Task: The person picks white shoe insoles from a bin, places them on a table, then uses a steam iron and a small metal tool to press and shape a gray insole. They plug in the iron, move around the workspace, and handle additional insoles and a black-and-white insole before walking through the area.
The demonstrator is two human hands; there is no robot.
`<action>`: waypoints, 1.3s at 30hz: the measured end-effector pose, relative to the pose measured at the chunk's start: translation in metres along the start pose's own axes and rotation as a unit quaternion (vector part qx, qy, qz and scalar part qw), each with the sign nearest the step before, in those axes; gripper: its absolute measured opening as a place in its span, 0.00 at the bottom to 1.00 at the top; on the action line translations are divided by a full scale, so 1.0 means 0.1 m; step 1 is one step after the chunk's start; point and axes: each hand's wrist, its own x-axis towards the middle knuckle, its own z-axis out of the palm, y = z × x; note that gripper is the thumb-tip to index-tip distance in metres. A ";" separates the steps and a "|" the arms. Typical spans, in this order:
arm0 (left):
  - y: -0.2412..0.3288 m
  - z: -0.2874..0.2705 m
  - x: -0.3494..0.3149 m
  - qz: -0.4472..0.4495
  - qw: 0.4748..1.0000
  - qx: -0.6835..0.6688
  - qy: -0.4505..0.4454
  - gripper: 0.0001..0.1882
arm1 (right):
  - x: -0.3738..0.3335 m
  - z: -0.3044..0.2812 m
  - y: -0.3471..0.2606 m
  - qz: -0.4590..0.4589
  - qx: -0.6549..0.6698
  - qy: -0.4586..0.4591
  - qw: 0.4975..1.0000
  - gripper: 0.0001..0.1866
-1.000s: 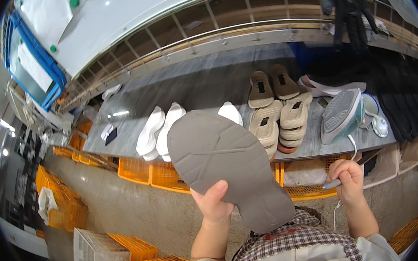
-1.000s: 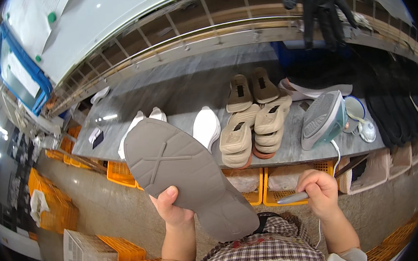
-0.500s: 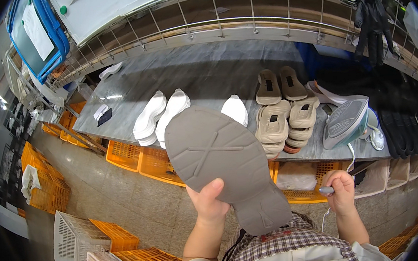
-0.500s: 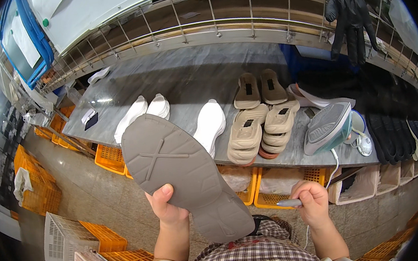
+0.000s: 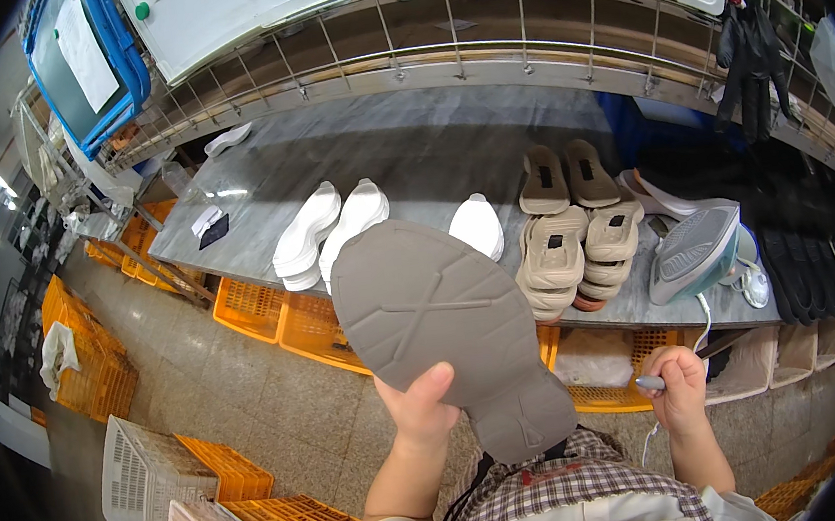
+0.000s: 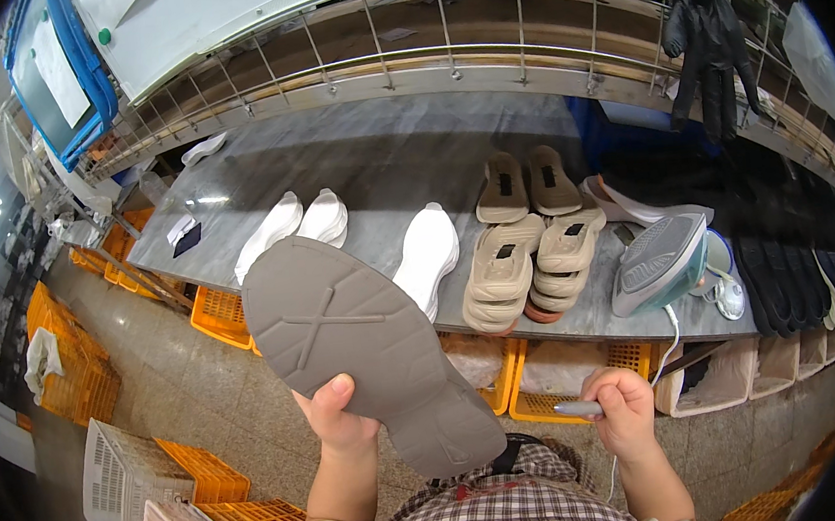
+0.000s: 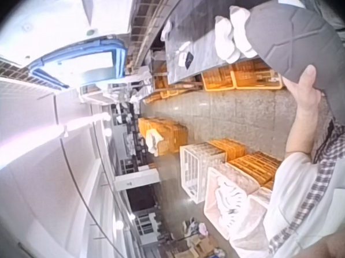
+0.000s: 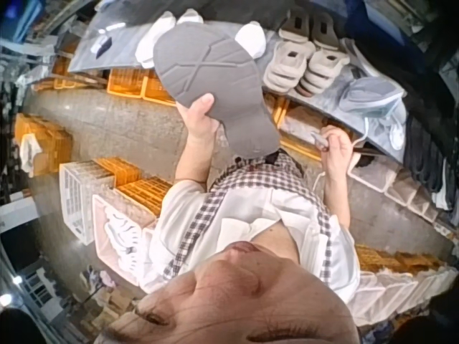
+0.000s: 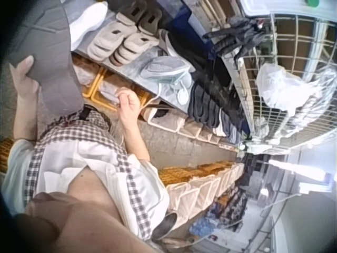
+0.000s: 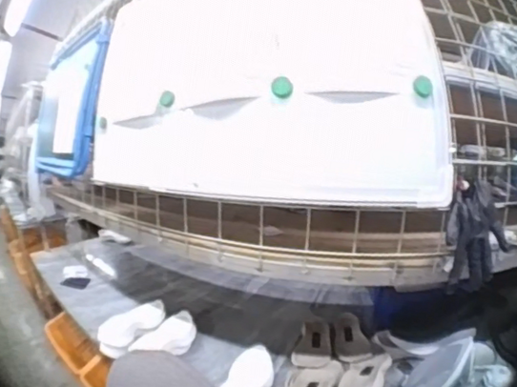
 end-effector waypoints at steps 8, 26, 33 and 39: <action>0.00 -0.03 -0.02 0.003 1.000 0.006 0.005 0.34 | 0.02 0.01 0.01 0.004 0.008 -0.002 1.000 0.15; 0.15 -0.01 0.12 0.115 0.981 0.157 0.026 0.31 | 0.00 -0.10 0.04 0.007 -0.011 0.015 1.000 0.11; 0.20 -0.14 1.20 0.066 0.740 0.651 -0.159 0.19 | -0.19 -0.23 0.01 0.075 0.039 0.095 0.992 0.15; -0.95 -0.41 2.04 0.071 0.461 0.848 -0.252 0.18 | -0.44 -0.43 -0.08 0.044 0.054 0.121 0.990 0.14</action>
